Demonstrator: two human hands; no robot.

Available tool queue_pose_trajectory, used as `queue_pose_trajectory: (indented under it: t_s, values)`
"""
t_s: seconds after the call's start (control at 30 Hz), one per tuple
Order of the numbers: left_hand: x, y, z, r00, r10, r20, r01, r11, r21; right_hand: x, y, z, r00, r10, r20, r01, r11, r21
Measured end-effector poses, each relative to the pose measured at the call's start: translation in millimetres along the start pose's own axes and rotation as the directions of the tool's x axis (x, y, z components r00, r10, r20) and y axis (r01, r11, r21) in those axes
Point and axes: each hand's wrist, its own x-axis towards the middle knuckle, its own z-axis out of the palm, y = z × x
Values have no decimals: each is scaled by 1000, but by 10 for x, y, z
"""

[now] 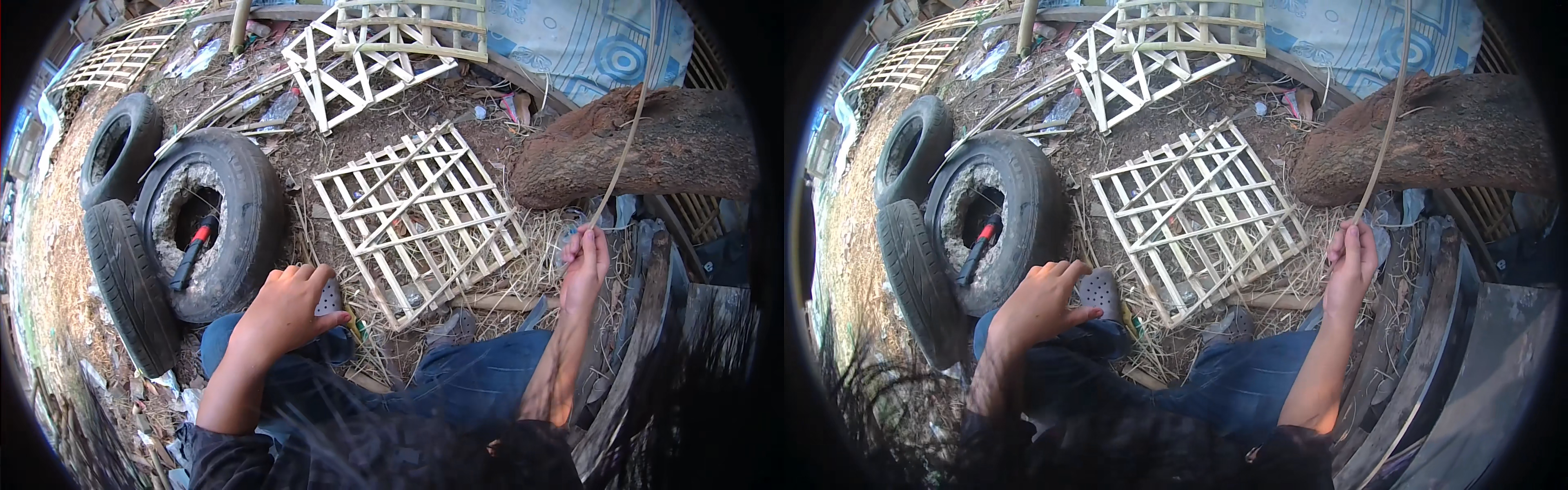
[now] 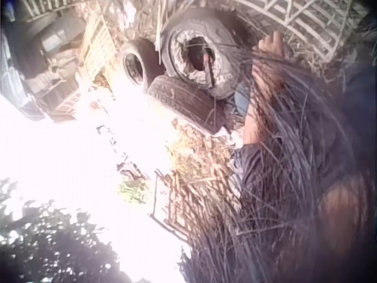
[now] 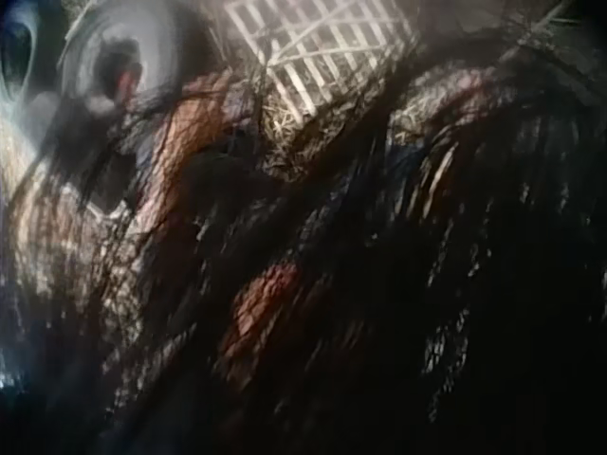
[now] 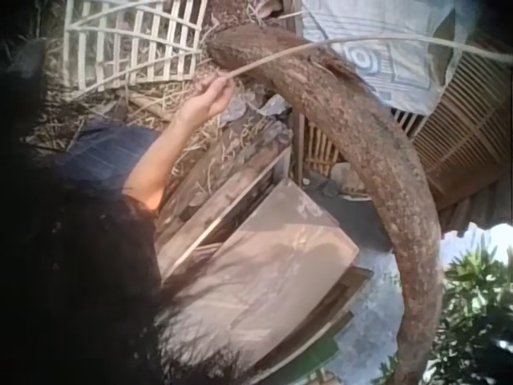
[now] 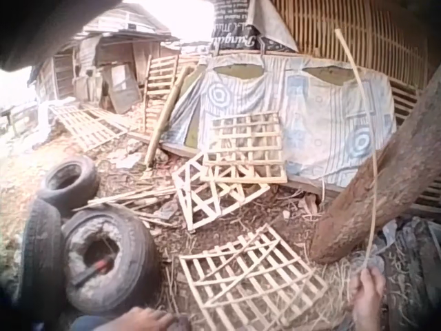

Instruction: The person constructs a bamboo lattice by hand and using a hammer and a large blade. They position thin bamboo strips onto a pre-assembled frame, secure them using a hammer, and trim the excess length of the strips with the blade.

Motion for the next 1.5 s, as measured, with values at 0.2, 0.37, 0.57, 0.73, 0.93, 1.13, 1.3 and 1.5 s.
queue_pose_trajectory:
  t_s: [0.2,0.37,0.57,0.73,0.93,1.13,1.3,1.5]
  values:
    - [3,-42,1,1000,-6,22,6,1000,2,-14,47,46,1000,29,11,-28,998,-62]
    - [0,-29,3,1000,10,-29,-10,1000,-18,-6,34,7,998,27,65,-18,991,-134]
    - [-4,-16,14,992,53,-112,-55,998,-10,2,35,24,998,21,64,-13,991,-132]
    - [12,-11,18,996,34,-86,-35,999,-10,7,43,7,999,8,54,0,989,-146]
    - [33,-21,17,1000,-7,-22,7,1000,2,-6,-1,-11,997,37,66,-28,990,-139]
    - [23,-71,89,991,65,-117,-61,998,30,-1,17,-34,997,31,74,-23,994,-111]
    - [1,-109,118,983,77,-170,-71,997,39,-22,11,43,1000,19,18,-17,996,-92]
    - [-10,-88,64,995,14,-101,-16,1000,-19,-23,12,23,1000,19,22,-17,996,-89]
